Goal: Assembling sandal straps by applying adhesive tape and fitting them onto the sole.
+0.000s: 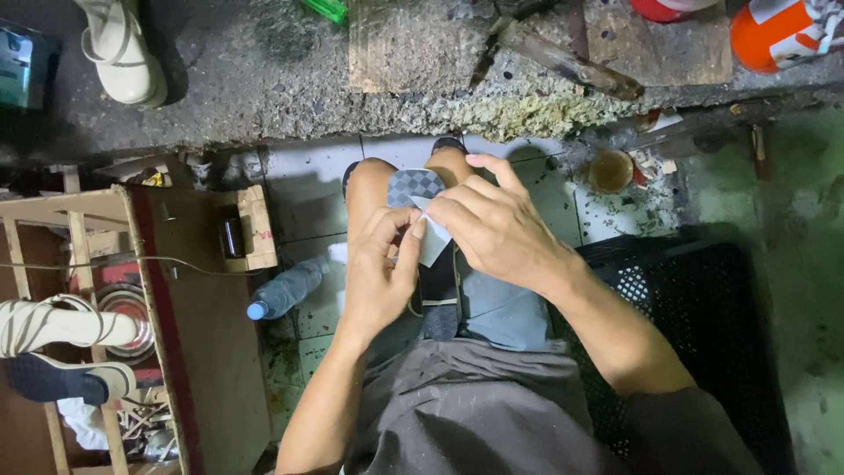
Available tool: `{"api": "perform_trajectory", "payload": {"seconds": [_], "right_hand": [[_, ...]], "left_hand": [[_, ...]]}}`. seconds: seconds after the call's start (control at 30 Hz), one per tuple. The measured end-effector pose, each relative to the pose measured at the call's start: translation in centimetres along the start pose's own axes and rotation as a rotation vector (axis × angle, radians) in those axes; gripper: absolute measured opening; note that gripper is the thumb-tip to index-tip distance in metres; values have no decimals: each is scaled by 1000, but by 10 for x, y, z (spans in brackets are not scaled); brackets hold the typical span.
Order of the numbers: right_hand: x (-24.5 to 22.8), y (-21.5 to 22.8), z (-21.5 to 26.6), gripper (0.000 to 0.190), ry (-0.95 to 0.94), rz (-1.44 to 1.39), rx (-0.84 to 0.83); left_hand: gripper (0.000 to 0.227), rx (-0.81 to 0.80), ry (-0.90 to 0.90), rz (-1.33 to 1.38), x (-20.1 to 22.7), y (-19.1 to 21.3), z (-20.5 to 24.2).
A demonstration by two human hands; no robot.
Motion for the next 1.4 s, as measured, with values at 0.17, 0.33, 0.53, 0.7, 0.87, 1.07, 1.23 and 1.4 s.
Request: {"api": "perform_trajectory", "payload": {"seconds": [0.17, 0.33, 0.53, 0.7, 0.87, 1.07, 1.23, 1.4], "right_hand": [[4, -5, 1, 6, -47, -82, -24], [9, -7, 3, 8, -77, -189, -6], [9, -3, 1, 7, -20, -116, -17], [11, -3, 1, 8, -48, -175, -1], [15, -9, 4, 8, -89, -240, 29], [44, -19, 20, 8, -276, -404, 147], [54, -1, 14, 10, -465, -608, 228], [48, 10, 10, 9, -495, -499, 212]], "left_hand": [[9, -14, 34, 49, 0, 1, 0], [10, -21, 43, 84, -2, 2, -2], [10, -26, 49, 12, -2, -2, -3], [9, -27, 54, 37, -4, -2, -7], [10, -39, 67, 63, -5, -2, -8], [8, -1, 87, 164, -28, 0, -22], [16, 217, -50, 56, -71, 20, -100], [19, 345, -148, -327, -64, 25, -134]]}}
Point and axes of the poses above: each hand's wrist, its own z-axis away from the middle knuckle, its own y-axis out of the back of the hand, x = y × z, the point moved 4 cm from there along -z, towards the middle knuckle, and after that the axes turned 4 degrees about -x, right-handed, at the moved point
